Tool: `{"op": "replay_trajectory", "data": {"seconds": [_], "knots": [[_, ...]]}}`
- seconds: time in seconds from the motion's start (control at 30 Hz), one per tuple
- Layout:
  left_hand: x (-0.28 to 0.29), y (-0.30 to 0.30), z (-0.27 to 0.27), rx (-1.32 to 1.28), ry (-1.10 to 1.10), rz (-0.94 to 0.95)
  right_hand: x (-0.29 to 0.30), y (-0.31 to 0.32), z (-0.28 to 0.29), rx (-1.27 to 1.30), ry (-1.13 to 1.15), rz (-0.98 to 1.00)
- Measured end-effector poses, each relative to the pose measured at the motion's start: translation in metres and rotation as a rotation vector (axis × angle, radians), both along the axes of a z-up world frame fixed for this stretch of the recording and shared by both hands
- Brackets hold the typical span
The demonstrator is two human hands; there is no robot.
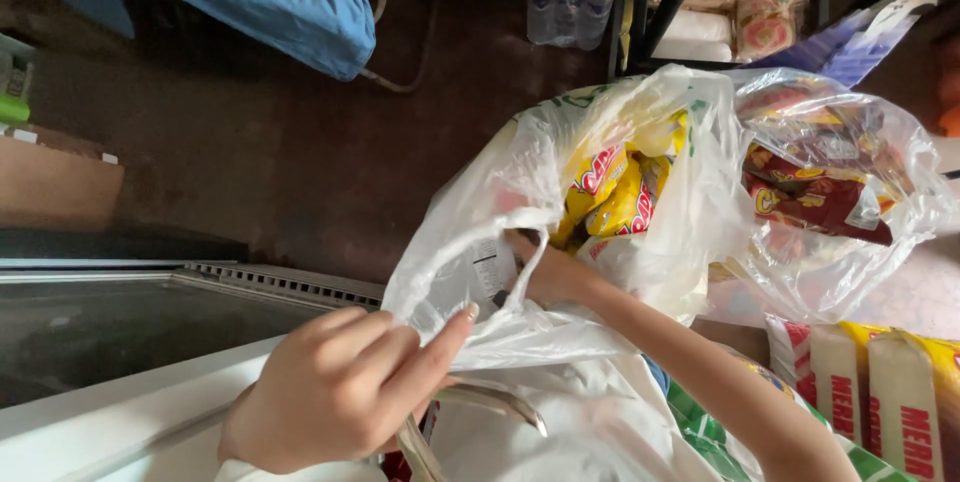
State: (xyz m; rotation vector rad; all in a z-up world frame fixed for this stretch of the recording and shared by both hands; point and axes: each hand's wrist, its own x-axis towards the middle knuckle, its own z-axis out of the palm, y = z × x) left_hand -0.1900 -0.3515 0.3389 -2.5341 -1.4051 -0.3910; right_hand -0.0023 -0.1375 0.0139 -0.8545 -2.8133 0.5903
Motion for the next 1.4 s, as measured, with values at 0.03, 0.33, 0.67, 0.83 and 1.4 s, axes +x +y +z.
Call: {"op": "replay_trajectory", "data": {"seconds": [0.03, 0.33, 0.67, 0.83, 1.4], "knots": [[-0.001, 0.000, 0.000, 0.014, 0.000, 0.033, 0.000, -0.001, 0.001, -0.003, -0.016, 0.004], [-0.019, -0.005, -0.017, -0.115, -0.075, 0.225, 0.033, 0.001, 0.031, 0.125, -0.254, 0.092], [-0.011, -0.019, -0.016, -0.337, -0.260, -0.013, 0.164, -0.039, 0.103, 0.194, -0.641, -0.072], [-0.010, -0.014, -0.006, -0.282, -0.173, -0.086, 0.182, -0.016, 0.080, 0.213, -0.074, 0.028], [-0.008, -0.006, 0.000, -0.073, 0.002, -0.136, 0.000, -0.106, 0.074, -0.392, -0.225, 0.207]]}}
